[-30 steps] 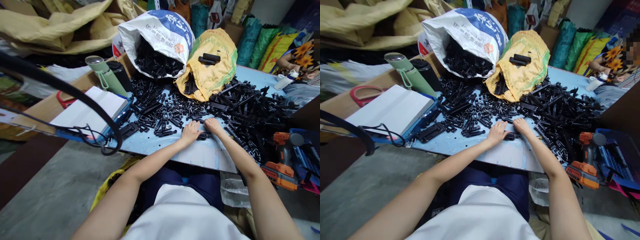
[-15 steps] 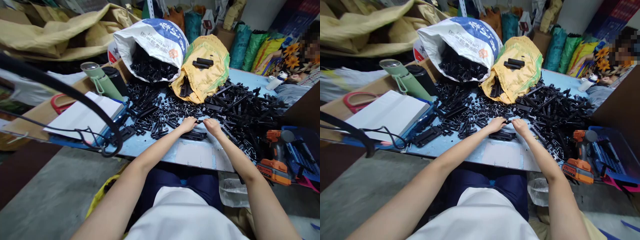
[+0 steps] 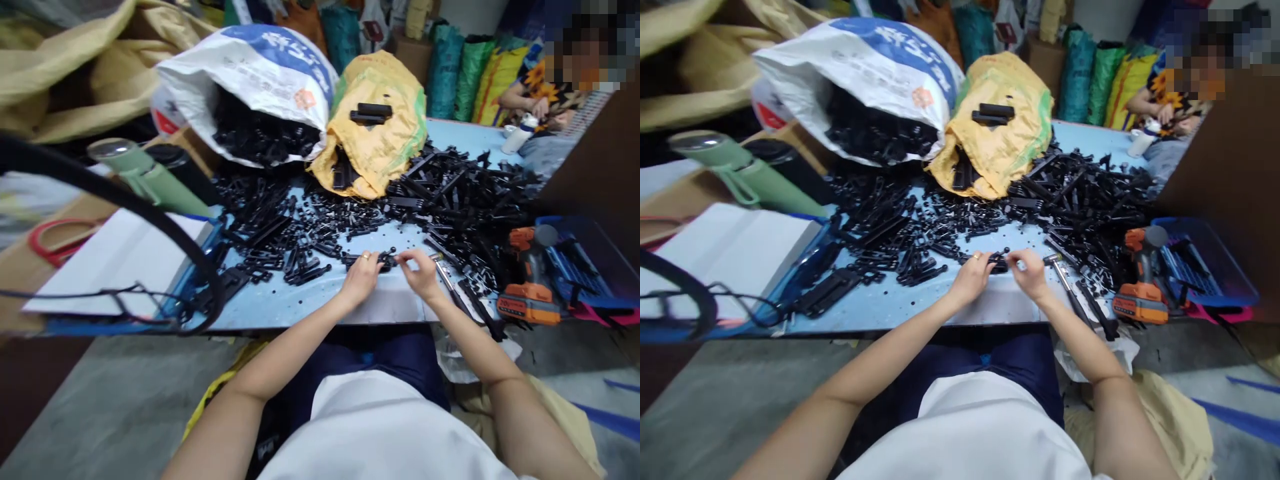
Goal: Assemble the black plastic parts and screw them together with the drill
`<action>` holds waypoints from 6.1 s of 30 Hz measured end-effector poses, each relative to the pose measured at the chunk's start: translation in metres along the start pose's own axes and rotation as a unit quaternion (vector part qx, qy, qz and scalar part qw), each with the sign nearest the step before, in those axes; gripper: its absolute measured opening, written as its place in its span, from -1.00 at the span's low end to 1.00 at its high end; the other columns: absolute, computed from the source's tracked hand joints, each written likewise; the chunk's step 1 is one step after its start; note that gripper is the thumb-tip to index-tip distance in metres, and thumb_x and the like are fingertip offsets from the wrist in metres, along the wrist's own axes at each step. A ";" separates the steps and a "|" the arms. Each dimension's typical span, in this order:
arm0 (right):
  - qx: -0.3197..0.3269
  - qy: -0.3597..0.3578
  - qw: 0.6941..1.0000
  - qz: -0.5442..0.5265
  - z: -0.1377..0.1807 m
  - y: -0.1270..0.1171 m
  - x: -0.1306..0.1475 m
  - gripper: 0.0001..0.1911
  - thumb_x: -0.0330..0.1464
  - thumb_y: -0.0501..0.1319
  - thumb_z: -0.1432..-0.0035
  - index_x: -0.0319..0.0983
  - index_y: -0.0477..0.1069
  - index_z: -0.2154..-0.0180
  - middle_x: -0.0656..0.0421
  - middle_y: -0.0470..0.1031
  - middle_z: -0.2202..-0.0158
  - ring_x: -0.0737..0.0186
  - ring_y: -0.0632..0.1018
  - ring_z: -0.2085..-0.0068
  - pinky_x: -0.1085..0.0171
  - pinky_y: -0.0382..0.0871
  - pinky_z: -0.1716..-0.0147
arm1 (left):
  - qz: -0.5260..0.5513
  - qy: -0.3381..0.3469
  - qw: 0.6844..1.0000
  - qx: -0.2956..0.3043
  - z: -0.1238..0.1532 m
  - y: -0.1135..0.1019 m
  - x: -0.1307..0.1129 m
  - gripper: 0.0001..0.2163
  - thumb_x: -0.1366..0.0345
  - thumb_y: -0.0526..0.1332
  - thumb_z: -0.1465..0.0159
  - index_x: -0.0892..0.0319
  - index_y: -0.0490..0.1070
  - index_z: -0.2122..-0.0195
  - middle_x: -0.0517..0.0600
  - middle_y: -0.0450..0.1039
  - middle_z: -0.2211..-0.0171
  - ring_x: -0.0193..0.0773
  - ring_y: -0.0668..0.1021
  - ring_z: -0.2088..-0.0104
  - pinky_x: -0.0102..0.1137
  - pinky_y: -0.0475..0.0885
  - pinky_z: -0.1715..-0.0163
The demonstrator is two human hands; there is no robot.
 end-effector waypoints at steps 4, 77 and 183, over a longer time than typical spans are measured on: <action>-0.056 -0.065 0.993 0.082 0.029 -0.044 0.033 -0.84 -0.33 0.05 -0.17 -0.13 0.38 0.41 0.15 0.48 0.42 0.23 0.51 0.34 0.15 0.40 0.29 | 0.055 -0.068 0.996 -0.028 0.010 -0.006 0.003 -0.78 0.33 0.02 -0.26 0.25 0.34 0.12 0.13 0.38 0.27 -0.12 0.49 0.25 -0.26 0.41 0.22; 0.308 -0.005 0.949 0.059 0.022 0.034 -0.037 -0.58 -0.14 0.04 -0.19 -0.17 0.33 -0.01 0.01 0.44 0.13 0.07 0.44 0.09 -0.03 0.23 0.00 | 0.180 -0.065 0.978 -0.086 0.073 -0.003 0.030 -0.73 0.29 -0.03 -0.32 0.16 0.33 0.02 0.07 0.42 0.18 -0.20 0.49 0.16 -0.31 0.45 0.18; 0.400 -0.144 0.848 0.317 0.052 -0.020 -0.035 -0.57 -0.12 -0.09 -0.27 -0.27 0.40 0.23 0.08 0.47 0.31 0.21 0.41 0.27 0.27 0.08 0.29 | -0.056 -0.096 0.992 0.065 -0.065 0.002 0.031 -0.72 0.38 -0.04 -0.29 0.28 0.32 0.04 0.23 0.35 0.10 -0.02 0.38 0.08 -0.18 0.32 0.15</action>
Point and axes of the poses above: each hand's wrist, its own z-axis away from the middle knuckle, its own y-axis out of the palm, x = y × z, the point moved 4 cm from there along -z, towards the middle knuckle
